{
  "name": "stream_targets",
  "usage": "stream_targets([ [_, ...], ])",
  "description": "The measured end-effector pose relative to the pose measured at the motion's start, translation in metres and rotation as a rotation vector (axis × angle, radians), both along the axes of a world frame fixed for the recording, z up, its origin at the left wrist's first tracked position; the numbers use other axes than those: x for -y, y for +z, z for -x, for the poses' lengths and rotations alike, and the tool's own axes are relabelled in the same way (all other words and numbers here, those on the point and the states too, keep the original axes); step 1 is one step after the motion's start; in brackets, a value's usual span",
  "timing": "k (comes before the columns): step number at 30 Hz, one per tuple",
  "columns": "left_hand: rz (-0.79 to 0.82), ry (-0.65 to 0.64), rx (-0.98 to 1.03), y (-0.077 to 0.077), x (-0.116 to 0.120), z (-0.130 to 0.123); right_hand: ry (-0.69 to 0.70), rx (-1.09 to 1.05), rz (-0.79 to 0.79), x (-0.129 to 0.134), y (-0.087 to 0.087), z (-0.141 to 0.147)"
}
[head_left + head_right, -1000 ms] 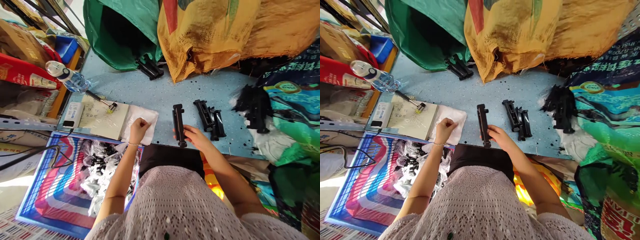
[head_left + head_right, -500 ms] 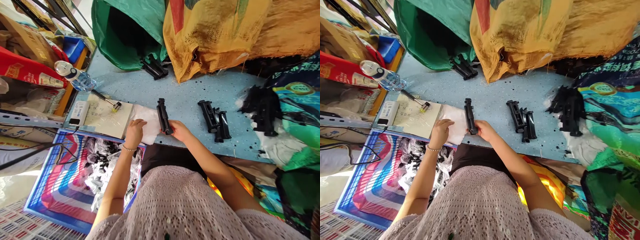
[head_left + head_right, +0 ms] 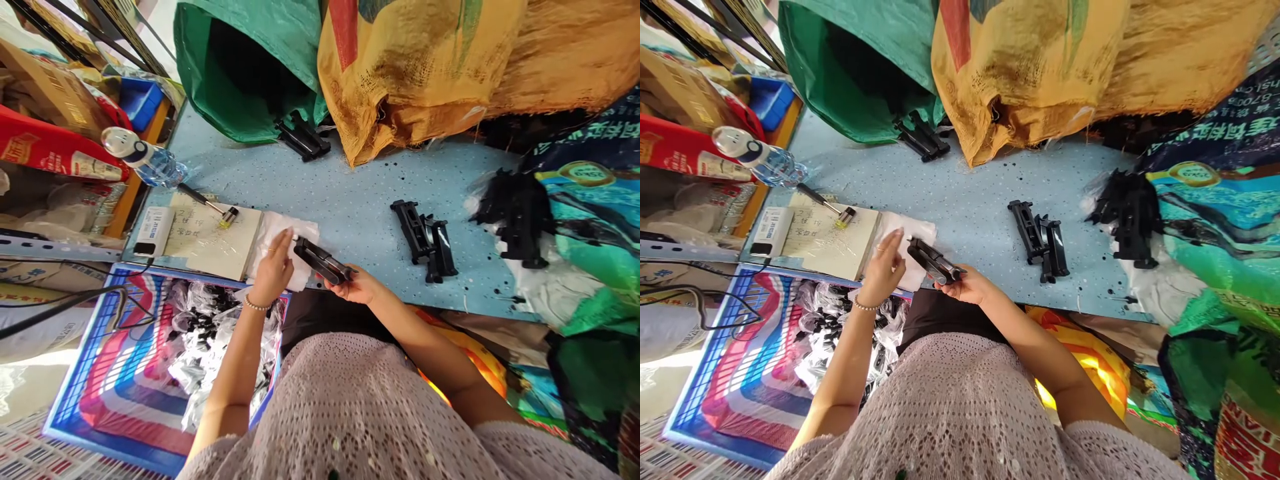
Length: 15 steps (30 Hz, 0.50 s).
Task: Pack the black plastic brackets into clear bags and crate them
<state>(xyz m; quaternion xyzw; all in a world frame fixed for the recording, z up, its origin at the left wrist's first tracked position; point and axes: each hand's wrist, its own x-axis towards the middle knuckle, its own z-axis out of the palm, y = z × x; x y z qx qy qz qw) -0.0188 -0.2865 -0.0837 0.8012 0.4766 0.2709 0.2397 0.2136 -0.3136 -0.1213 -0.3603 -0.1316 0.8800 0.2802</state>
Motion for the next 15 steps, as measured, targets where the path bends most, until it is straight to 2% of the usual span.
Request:
stream_targets([
  [4,-0.082,-0.342,0.005,-0.001,0.027,-0.027,-0.134,0.191,-0.189,-0.008,-0.010,0.012],
  [7,-0.041,-0.366,0.049,0.001,0.038,-0.041,-0.183,0.277,-0.291,-0.005,-0.006,0.016],
  [9,-0.015,-0.302,0.077,0.015,0.044,-0.036,-0.094,0.270,-0.421,0.000,0.000,0.015],
  [11,0.040,-0.221,0.090,0.042,0.054,-0.013,0.058,0.205,-0.553,0.003,0.004,0.012],
  [12,0.093,-0.181,0.082,0.058,0.062,0.006,0.110,0.180,-0.587,0.003,0.005,0.010],
  [14,0.260,-0.105,0.026,0.086,0.079,0.058,0.116,0.197,-0.589,0.000,0.004,0.007],
  [15,0.377,-0.082,-0.022,0.093,0.087,0.089,0.085,0.233,-0.577,-0.002,0.002,0.006],
])
